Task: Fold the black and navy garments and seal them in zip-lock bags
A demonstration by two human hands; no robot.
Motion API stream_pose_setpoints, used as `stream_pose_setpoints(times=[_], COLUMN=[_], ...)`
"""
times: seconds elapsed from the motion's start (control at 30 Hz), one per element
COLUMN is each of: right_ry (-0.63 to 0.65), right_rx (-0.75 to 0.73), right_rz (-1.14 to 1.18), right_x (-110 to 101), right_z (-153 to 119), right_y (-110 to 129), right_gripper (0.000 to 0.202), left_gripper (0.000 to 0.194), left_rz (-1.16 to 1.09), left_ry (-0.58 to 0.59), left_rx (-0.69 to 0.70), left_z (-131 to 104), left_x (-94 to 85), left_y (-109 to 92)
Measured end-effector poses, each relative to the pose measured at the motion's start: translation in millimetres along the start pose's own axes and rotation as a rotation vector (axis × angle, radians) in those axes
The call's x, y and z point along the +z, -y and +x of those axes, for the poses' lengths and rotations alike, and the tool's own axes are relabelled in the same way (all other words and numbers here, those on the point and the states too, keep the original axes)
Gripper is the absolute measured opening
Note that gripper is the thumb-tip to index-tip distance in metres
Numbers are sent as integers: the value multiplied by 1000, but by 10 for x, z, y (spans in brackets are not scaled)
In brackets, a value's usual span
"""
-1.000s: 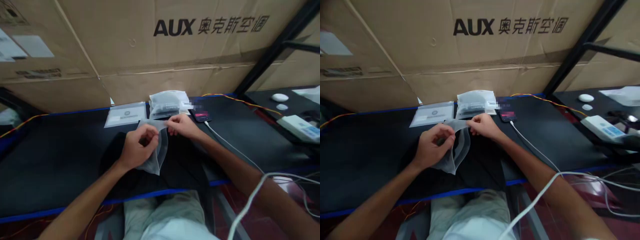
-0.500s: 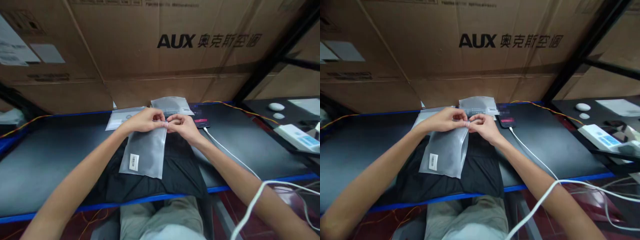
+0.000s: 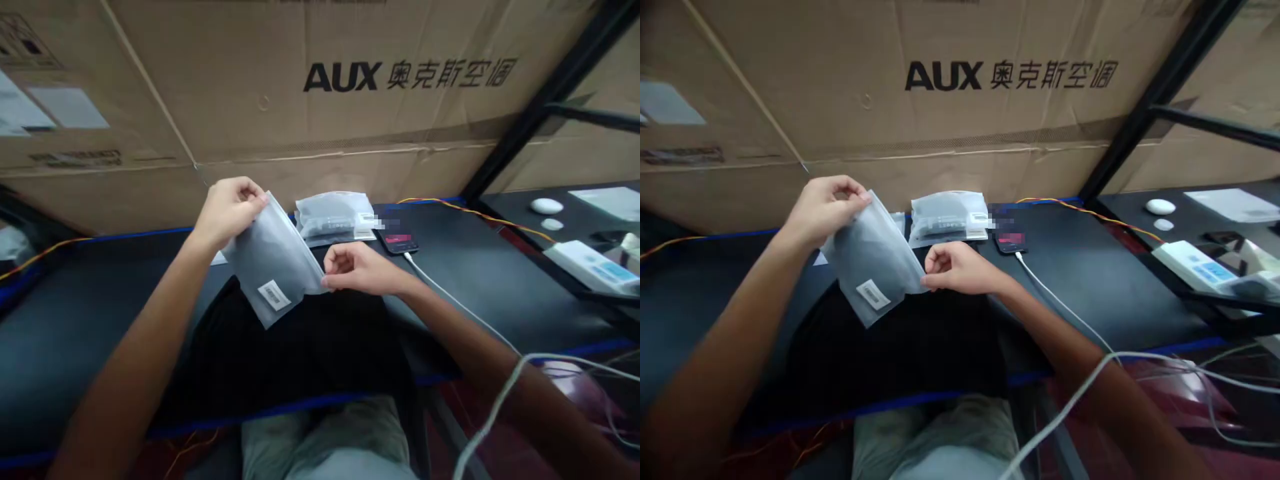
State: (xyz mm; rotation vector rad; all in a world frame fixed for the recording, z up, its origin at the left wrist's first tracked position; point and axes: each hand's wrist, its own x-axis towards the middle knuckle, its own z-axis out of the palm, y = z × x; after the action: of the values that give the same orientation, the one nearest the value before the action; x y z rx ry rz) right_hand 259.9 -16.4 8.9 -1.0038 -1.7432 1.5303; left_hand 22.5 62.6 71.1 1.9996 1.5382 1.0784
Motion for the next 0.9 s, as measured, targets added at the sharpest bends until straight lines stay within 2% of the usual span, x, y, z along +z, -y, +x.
stream_pose_setpoints(times=[0.1,0.2,0.23,0.3,0.33,0.4,0.47,0.53,0.67,0.9], right_ry=[-105,-321,-398,-494,-483,-354,-172,-89,-67,-80], right_rx=[-9,-55,-95,-203,-255,-319,-311,-271,-240,-243], right_rz=[-54,-239,-365,-630,-726,-817,-913,-1032,-1150,-1144], right_x=[-211,-367,-378,-318,-249,-61,140,290,380,373], right_z=[-8,2,6,7,1,-25,-62,-91,-85,-50], right_y=[33,21,9,-24,-45,-99,-166,-231,-313,-391], right_gripper=[20,13,12,16,22,36,49,52,56,57], left_gripper=[3,17,19,25,32,48,61,67,70,68], left_rz=[42,164,226,312,297,260,318,391,492,542], left_ry=[69,276,317,279,270,360,450,511,486,426], left_rx=[-47,-82,-51,89,171,317,372,386,395,448], left_z=[-108,-291,-370,-552,-650,-842,-1004,-1117,-1214,-1244], left_x=[-18,21,44,112,157,264,376,473,594,665], left_y=[140,280,309,327,318,287,272,294,388,441])
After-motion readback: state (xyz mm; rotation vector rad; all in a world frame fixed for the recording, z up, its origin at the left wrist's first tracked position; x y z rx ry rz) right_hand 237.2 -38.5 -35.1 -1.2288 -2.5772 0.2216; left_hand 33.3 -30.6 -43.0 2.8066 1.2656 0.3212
